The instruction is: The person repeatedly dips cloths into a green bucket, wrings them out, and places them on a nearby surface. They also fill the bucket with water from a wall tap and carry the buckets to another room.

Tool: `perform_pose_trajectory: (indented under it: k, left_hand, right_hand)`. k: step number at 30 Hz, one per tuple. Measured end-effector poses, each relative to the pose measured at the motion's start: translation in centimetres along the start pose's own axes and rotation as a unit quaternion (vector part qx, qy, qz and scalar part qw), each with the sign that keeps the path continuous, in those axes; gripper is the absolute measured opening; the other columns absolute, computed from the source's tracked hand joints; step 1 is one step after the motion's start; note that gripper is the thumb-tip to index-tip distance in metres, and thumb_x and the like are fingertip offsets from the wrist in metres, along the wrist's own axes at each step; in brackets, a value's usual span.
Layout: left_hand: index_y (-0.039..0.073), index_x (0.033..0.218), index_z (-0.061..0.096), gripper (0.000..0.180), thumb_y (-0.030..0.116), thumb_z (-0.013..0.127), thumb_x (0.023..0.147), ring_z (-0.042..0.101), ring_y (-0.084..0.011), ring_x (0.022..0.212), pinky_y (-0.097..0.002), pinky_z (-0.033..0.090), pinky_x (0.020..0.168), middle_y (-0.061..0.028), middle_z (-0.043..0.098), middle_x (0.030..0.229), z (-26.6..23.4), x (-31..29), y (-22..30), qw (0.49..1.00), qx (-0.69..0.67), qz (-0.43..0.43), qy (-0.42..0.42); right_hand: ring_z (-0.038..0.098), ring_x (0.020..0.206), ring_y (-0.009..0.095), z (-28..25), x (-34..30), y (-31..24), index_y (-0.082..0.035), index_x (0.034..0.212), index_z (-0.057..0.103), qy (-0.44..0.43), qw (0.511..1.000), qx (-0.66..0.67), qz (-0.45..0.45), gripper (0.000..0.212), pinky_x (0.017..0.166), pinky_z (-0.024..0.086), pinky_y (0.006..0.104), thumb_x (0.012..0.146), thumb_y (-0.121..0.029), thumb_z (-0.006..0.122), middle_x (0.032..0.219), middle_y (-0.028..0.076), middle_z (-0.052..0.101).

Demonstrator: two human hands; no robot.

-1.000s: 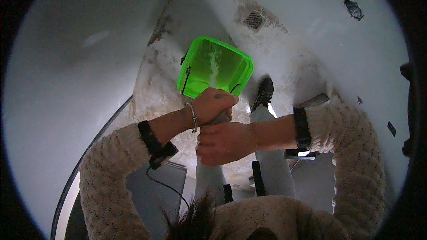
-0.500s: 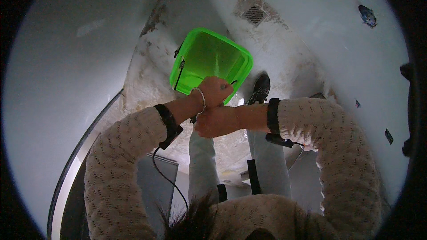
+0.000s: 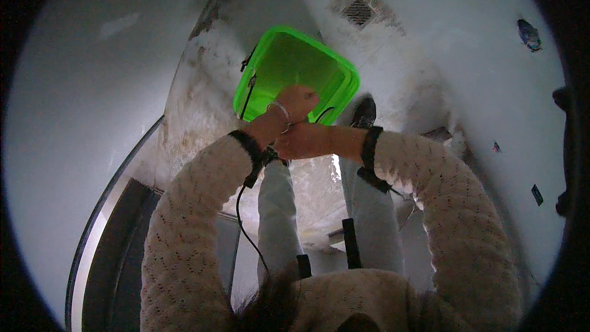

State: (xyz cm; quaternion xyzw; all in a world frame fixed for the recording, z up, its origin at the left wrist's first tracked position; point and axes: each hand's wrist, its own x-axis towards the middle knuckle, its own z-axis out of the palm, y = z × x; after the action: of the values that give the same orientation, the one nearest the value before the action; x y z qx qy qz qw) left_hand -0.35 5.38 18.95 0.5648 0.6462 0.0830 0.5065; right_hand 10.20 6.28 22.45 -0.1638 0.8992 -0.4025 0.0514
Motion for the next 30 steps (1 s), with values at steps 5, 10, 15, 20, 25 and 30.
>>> perform_pose_trajectory:
  k: [5, 10, 15, 20, 25, 30]
  left_hand:
    - [0.009, 0.095, 0.065, 0.036, 0.042, 0.058, 0.082, 0.057, -0.0247, 0.073, -0.0351, 0.045, 0.067, -0.0086, 0.061, 0.077, -6.0, -4.9, -3.1, 0.94, -0.24, -0.172, 0.17]
    - [0.002, 0.092, 0.061, 0.039, 0.039, 0.063, 0.082, 0.046, -0.0107, 0.074, -0.0278, 0.039, 0.068, 0.0023, 0.052, 0.08, -11.7, -13.1, -4.5, 0.785, -0.41, -0.325, 0.331]
    - [0.003, 0.089, 0.06, 0.038, 0.04, 0.065, 0.08, 0.047, -0.0124, 0.078, -0.0276, 0.038, 0.072, -0.0004, 0.054, 0.081, -10.3, -23.4, -5.3, 0.692, -0.462, -0.403, 0.381]
    - [0.004, 0.083, 0.057, 0.035, 0.039, 0.063, 0.082, 0.046, -0.0121, 0.071, -0.0281, 0.037, 0.064, 0.0002, 0.052, 0.077, -7.4, -35.7, -7.1, 0.698, -0.364, -0.488, 0.377]
    - [0.006, 0.077, 0.056, 0.03, 0.035, 0.062, 0.083, 0.043, -0.0091, 0.061, -0.0274, 0.035, 0.056, 0.0034, 0.05, 0.068, -5.6, -44.5, -4.8, 0.744, -0.254, -0.465, 0.407]
    - [0.007, 0.072, 0.056, 0.025, 0.028, 0.063, 0.083, 0.044, -0.0081, 0.059, -0.027, 0.037, 0.053, 0.0039, 0.05, 0.068, -6.0, -51.5, -0.3, 0.712, -0.2, -0.508, 0.441]
  right_hand:
    - [0.038, 0.123, 0.029, -3.3, -5.0, -2.8, -0.009, 0.129, 0.038, 0.215, 0.919, -0.042, 0.327, 0.068, 0.101, 0.031, 0.0393, 0.069, -0.018, 0.069, 0.133, 0.015, 0.039]
    - [0.04, 0.121, 0.032, 2.4, -7.7, -1.7, -0.006, 0.139, 0.008, 0.478, 0.628, 0.343, 0.509, 0.093, 0.101, 0.032, 0.0409, 0.071, -0.011, 0.072, 0.135, 0.019, 0.032]
    - [0.05, 0.107, 0.025, 10.0, -6.0, 0.7, -0.003, 0.137, 0.02, 0.592, 0.48, 0.365, 0.534, 0.075, 0.088, 0.043, 0.036, 0.079, -0.01, 0.066, 0.126, 0.016, 0.043]
    - [0.054, 0.096, 0.023, 12.4, -6.7, 1.4, -0.001, 0.129, 0.034, 0.513, 0.412, 0.49, 0.572, 0.054, 0.077, 0.046, 0.0364, 0.084, -0.018, 0.058, 0.108, 0.013, 0.056]
    - [0.057, 0.088, 0.023, 9.3, -5.6, 2.6, -0.001, 0.128, 0.034, 0.451, 0.491, 0.543, 0.51, 0.06, 0.069, 0.049, 0.0374, 0.08, -0.021, 0.062, 0.105, 0.014, 0.057]
    - [0.06, 0.085, 0.023, 2.3, -5.1, 2.4, -0.001, 0.125, 0.036, 0.401, 0.516, 0.545, 0.526, 0.058, 0.062, 0.053, 0.0373, 0.078, -0.02, 0.062, 0.1, 0.013, 0.058]
